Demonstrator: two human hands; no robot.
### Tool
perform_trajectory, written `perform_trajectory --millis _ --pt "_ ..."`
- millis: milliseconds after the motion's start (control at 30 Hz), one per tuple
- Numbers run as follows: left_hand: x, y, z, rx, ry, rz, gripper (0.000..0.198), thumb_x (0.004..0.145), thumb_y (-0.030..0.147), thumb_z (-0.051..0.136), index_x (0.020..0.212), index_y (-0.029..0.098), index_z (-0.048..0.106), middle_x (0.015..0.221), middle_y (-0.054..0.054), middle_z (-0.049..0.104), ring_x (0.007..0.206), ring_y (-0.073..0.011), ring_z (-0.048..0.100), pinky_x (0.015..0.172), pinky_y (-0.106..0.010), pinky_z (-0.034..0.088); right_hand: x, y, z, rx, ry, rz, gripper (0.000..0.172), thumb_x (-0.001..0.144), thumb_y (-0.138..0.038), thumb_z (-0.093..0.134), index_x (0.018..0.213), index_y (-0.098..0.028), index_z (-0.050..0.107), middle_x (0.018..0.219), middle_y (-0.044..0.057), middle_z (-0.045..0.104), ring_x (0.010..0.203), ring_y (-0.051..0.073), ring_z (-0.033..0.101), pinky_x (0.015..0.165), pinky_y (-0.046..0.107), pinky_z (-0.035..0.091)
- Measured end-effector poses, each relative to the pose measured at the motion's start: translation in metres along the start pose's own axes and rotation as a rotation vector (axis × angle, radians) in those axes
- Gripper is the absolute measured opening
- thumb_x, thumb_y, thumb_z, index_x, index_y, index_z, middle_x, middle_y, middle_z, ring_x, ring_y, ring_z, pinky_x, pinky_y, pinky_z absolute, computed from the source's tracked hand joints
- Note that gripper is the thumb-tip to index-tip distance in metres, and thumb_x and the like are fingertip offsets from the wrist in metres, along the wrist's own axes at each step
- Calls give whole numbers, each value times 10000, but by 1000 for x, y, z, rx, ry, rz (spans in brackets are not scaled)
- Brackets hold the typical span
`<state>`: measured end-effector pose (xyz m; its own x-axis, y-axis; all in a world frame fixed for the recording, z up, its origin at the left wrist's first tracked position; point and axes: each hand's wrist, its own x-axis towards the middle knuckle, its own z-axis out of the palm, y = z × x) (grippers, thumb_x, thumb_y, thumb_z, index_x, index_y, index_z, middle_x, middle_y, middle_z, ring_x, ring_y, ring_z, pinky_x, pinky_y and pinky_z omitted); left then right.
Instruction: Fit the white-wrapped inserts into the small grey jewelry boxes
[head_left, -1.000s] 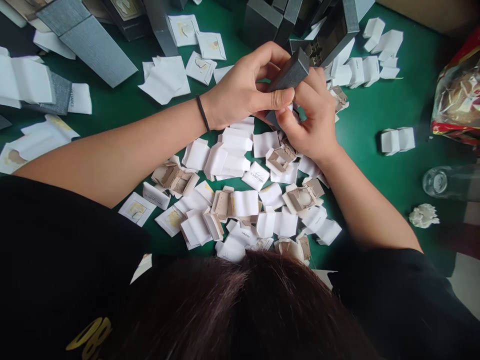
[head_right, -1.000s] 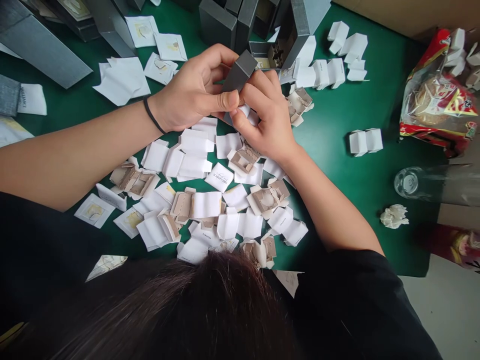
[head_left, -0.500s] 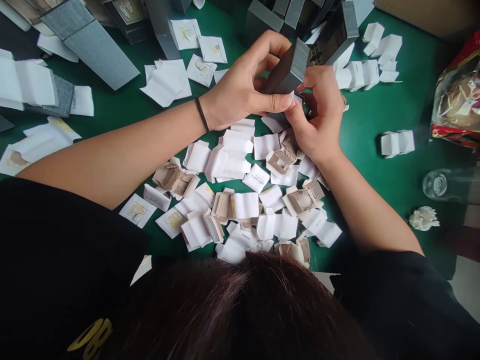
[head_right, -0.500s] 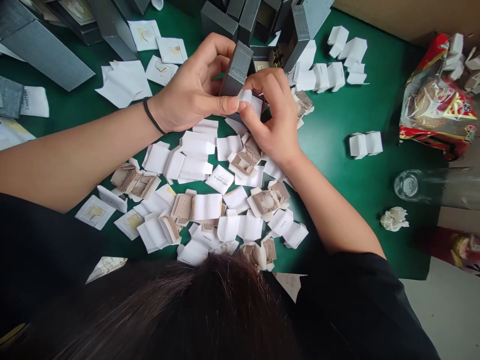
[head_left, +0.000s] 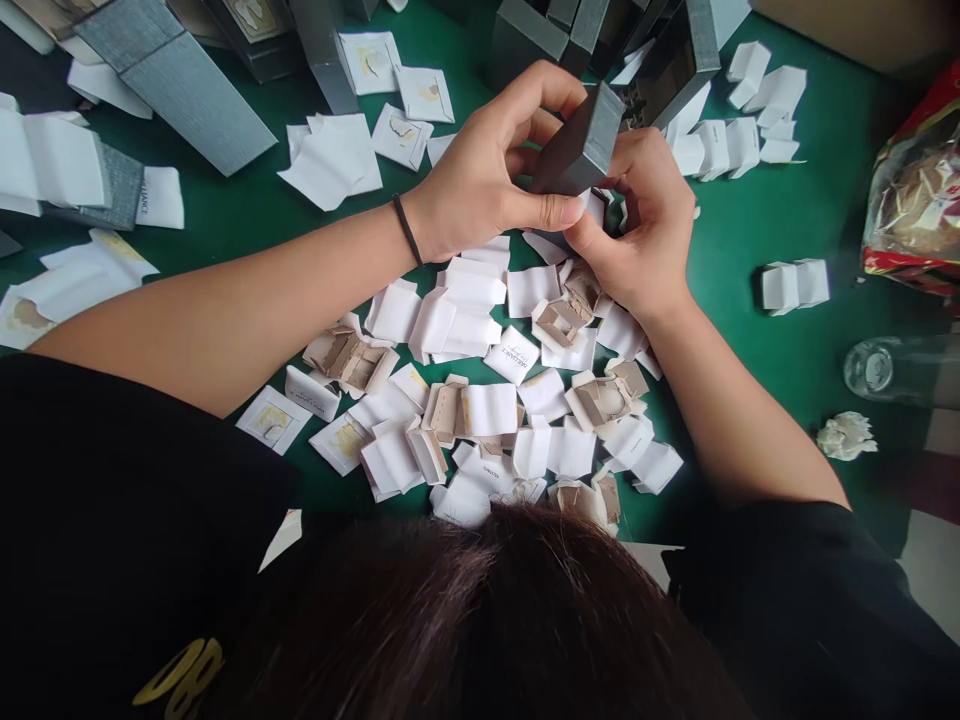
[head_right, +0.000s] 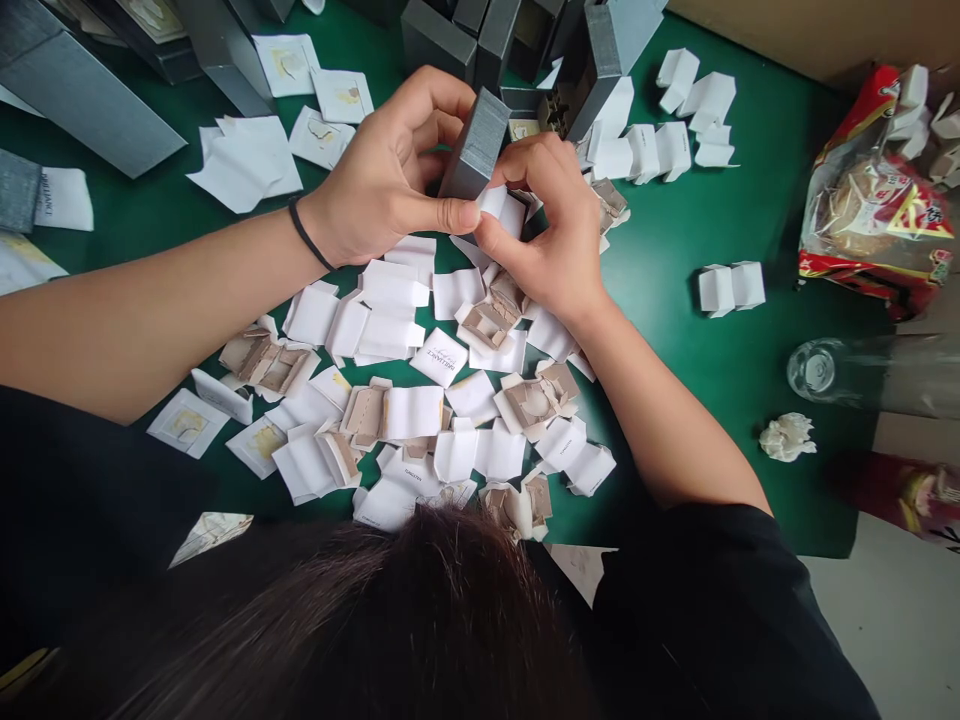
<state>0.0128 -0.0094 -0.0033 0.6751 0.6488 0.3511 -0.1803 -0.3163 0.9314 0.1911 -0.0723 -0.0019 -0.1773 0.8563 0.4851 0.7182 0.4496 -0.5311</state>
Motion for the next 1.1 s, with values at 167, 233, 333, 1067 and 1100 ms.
perform_trajectory --millis 167,233,333,1067,1100 --pt "-1 2 0 14 11 0 549 709 136 705 1150 -15 414 1091 -28 472 958 5 487 851 -136 448 1 -4 0 21 6 -22 421 796 -610 596 753 -202 500 892 58 592 911 150 572 870 334 498" --pt "-1 3 0 37 4 9 549 706 149 705 1141 -18 414 1076 -25 474 956 6 485 871 -148 445 1 -4 -1 8 2 -30 415 801 -596 594 736 -197 501 895 61 589 903 154 566 855 341 501" --pt "-2 5 1 72 -12 4 563 720 208 694 1149 -24 411 1079 -32 475 976 -2 489 915 -190 446 2 -4 -2 -18 -37 -8 393 852 -577 526 754 -197 530 910 75 575 940 173 553 879 362 501" --pt "-3 8 1 -260 91 -294 479 763 314 711 1137 188 439 1075 -46 479 825 -55 559 613 -200 584 -12 -11 2 -269 -94 18 490 969 -512 291 1213 -213 594 1261 95 590 1089 192 578 1012 430 471" --pt "-3 6 1 -267 93 -287 477 763 316 713 1135 192 441 1084 -46 481 836 -60 565 622 -213 593 -12 -11 2 -272 -114 11 493 971 -513 279 1228 -226 586 1285 82 582 1112 189 570 1025 426 473"
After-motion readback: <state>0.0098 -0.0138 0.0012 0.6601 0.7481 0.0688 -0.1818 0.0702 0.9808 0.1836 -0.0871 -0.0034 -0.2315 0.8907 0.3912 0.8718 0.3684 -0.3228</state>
